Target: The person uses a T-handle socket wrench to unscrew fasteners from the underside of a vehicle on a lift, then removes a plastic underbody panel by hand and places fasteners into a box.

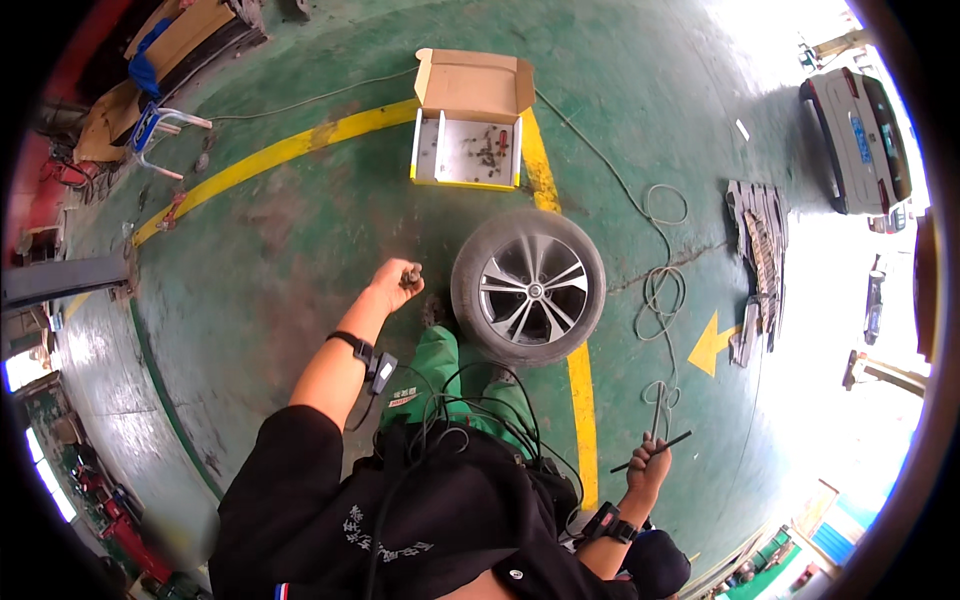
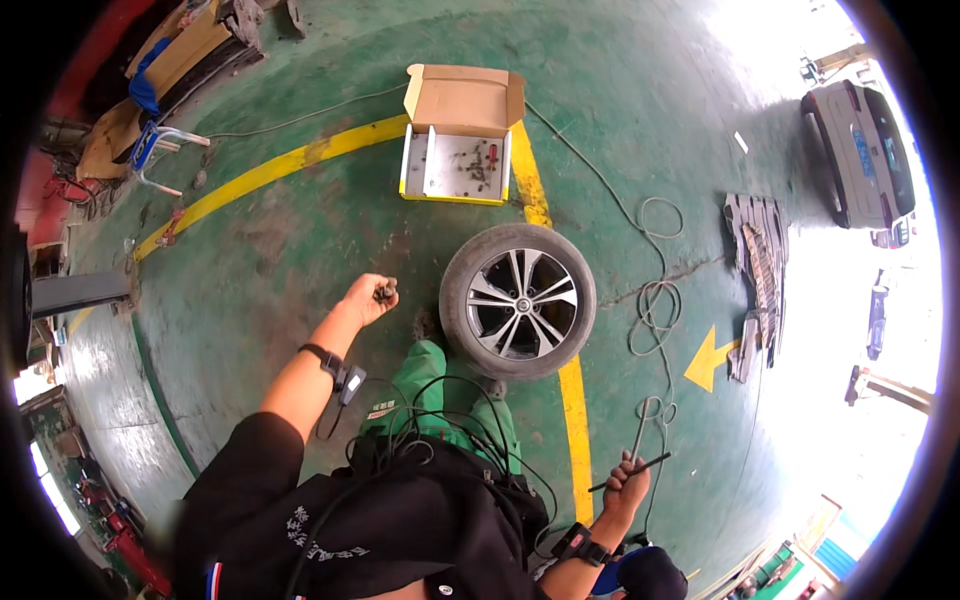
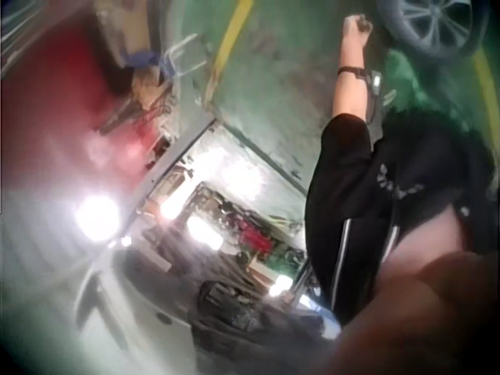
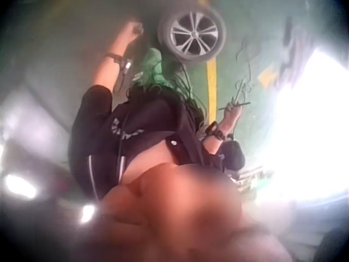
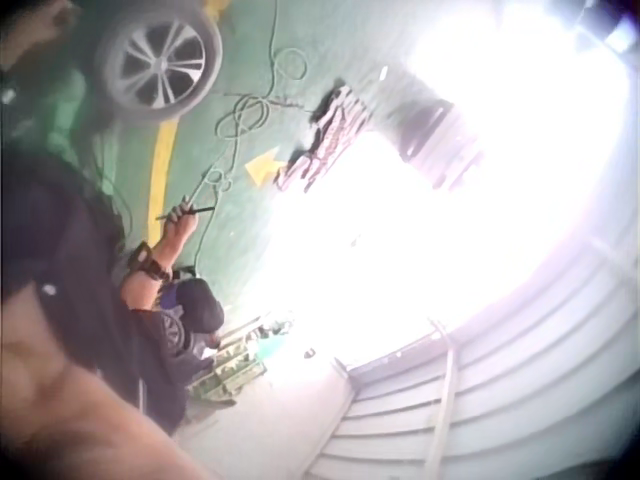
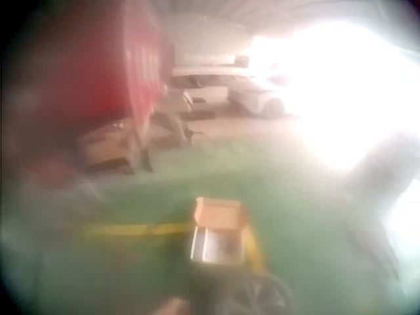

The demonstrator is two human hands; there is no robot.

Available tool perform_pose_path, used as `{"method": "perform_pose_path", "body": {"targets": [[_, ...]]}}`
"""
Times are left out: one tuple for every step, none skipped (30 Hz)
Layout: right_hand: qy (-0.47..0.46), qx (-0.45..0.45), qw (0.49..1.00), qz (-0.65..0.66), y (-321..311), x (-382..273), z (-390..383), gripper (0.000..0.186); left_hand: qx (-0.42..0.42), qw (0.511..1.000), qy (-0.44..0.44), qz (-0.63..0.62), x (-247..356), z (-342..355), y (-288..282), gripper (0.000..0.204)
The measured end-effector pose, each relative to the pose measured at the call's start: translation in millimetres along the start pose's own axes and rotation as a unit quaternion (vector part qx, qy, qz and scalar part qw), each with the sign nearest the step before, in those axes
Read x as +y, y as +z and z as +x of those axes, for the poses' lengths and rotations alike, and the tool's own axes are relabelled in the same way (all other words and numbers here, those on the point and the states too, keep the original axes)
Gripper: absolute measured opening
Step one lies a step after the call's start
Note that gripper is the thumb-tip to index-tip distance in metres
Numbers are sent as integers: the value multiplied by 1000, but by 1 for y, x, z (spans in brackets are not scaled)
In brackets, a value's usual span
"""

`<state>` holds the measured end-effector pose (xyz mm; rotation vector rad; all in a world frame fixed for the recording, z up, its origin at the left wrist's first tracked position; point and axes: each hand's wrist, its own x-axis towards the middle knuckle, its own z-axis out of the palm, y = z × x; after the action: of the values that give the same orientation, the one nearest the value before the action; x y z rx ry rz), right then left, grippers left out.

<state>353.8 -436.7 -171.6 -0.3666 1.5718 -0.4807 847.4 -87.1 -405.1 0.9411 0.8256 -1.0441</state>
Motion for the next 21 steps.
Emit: {"method": "perform_pose_path", "body": {"targets": [[-9, 14, 1000, 4, 4, 7, -12, 29, 0, 1000, 1, 7, 15, 11, 7, 16], [-12, 23, 1000, 5, 6, 13, -20, 31, 7, 1000, 7, 23, 29, 21, 14, 15], [-16, 25, 1000, 6, 10, 16, -26, 31, 20, 998, 19, 48, 43, 33, 24, 15], [-21, 32, 999, -6, 13, 20, -33, 32, -11, 999, 26, 29, 59, 46, 32, 15], [-26, 38, 999, -18, 17, 22, -39, 33, -41, 999, 33, 9, 75, 59, 42, 16], [-35, 39, 998, -23, 21, 24, -44, 35, -85, 996, 34, -4, 90, 70, 52, 17], [-38, 40, 998, -24, 26, 25, -48, 35, -127, 991, 35, -18, 106, 77, 59, 18], [-39, 38, 998, -35, 31, 28, -52, 35, -114, 992, 49, 11, 118, 73, 75, 16], [-40, 31, 998, -49, 34, 28, -56, 36, -34, 996, 68, 50, 126, 77, 83, 30], [-43, 32, 996, -73, 35, 32, -58, 36, -36, 994, 73, 68, 132, 68, 92, 42], [-44, 34, 996, -71, 37, 36, -61, 36, -36, 993, 79, 85, 136, 57, 99, 55], [-63, 32, 991, -112, 49, 40, -65, 35, -38, 992, 80, 86, 134, 51, 96, 55], [-81, 31, 985, -149, 60, 45, -67, 34, -42, 990, 78, 113, 131, 44, 90, 62], [-86, 12, 983, -159, 68, 48, -65, 35, -47, 986, 77, 139, 126, 35, 81, 69], [-86, 12, 984, -154, 74, 52, -61, 35, -51, 985, 61, 153, 118, 28, 65, 69], [-80, -15, 983, -163, 80, 56, -56, 35, -54, 984, 46, 165, 108, 18, 46, 68], [-73, -43, 981, -173, 87, 60, -53, 34, -32, 985, 34, 165, 97, 7, 27, 65], [-75, -46, 976, -199, 98, 63, -52, 33, -5, 986, 27, 162, 85, -4, 1, 56], [-74, -51, 976, -199, 109, 67, -52, 33, 18, 987, 16, 157, 74, -14, -25, 48], [-72, -60, 968, -234, 118, 70, -54, 32, 33, 988, 15, 149, 64, -25, -54, 44], [-72, -72, 957, -271, 126, 72, -53, 32, 61, 988, 4, 138, 55, -39, -80, 43]]}}
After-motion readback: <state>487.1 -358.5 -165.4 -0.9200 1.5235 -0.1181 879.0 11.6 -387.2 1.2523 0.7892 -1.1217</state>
